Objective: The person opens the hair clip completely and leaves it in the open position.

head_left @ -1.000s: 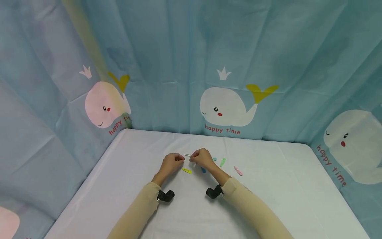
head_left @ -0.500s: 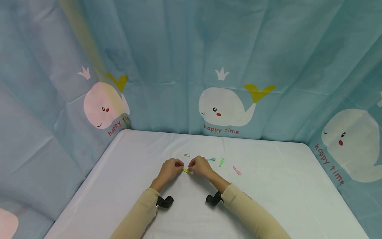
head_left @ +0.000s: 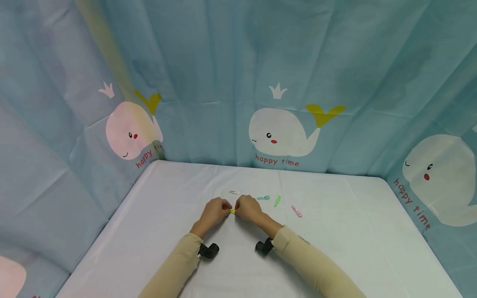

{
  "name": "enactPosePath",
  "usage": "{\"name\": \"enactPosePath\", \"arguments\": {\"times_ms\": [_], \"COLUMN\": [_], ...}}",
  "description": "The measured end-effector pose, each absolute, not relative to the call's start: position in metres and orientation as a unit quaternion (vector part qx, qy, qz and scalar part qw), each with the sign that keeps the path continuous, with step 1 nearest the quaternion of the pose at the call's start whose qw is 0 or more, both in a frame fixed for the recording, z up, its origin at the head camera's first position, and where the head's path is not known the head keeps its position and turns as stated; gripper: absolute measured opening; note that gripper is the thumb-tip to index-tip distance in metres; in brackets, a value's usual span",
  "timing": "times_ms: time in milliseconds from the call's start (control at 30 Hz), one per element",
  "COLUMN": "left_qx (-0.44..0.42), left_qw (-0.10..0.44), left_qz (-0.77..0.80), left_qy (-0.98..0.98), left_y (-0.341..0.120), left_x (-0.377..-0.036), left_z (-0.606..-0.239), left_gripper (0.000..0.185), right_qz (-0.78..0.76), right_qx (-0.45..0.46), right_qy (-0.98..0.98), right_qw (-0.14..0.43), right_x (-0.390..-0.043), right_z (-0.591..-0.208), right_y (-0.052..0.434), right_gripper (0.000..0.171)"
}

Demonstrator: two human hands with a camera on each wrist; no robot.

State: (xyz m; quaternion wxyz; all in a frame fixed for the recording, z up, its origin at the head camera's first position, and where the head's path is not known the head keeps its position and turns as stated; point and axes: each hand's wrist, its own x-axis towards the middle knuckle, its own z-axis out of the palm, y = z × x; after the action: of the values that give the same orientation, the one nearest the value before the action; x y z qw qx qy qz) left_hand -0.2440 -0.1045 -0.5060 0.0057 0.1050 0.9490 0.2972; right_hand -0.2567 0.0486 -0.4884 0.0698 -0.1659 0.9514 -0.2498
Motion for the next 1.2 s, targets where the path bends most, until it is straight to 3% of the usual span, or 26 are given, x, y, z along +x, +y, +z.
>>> {"name": "enactPosePath", "arguments": {"times_ms": [433,767,1200], "left_qx": [0.105,0.103,0.140], "left_qw": [0.004,-0.022,-0.032], "left_qz": [0.321,0.376,0.413], "left_qy": [0.941,0.921,0.899], "left_y": [-0.103,-0.101,-0.093], "left_x": [-0.243,-0.241,-0.239], "left_z": [-0.500,-0.499,-0.491], "left_gripper": [0.005,0.006,0.005], "right_qz": [-0.291,-0.362,-0.481], "right_qx": [-0.171,-0.178,-0.154], "right_qy": [0.940,0.914,0.859], "right_qw": [0.057,0.038,0.085], "right_x": [-0.258,-0.259,-0.261], "right_z": [-0.488,-0.485,-0.485], "right_y": [0.054,0.070,0.095], "right_gripper": [0.012,0.006,0.008]}}
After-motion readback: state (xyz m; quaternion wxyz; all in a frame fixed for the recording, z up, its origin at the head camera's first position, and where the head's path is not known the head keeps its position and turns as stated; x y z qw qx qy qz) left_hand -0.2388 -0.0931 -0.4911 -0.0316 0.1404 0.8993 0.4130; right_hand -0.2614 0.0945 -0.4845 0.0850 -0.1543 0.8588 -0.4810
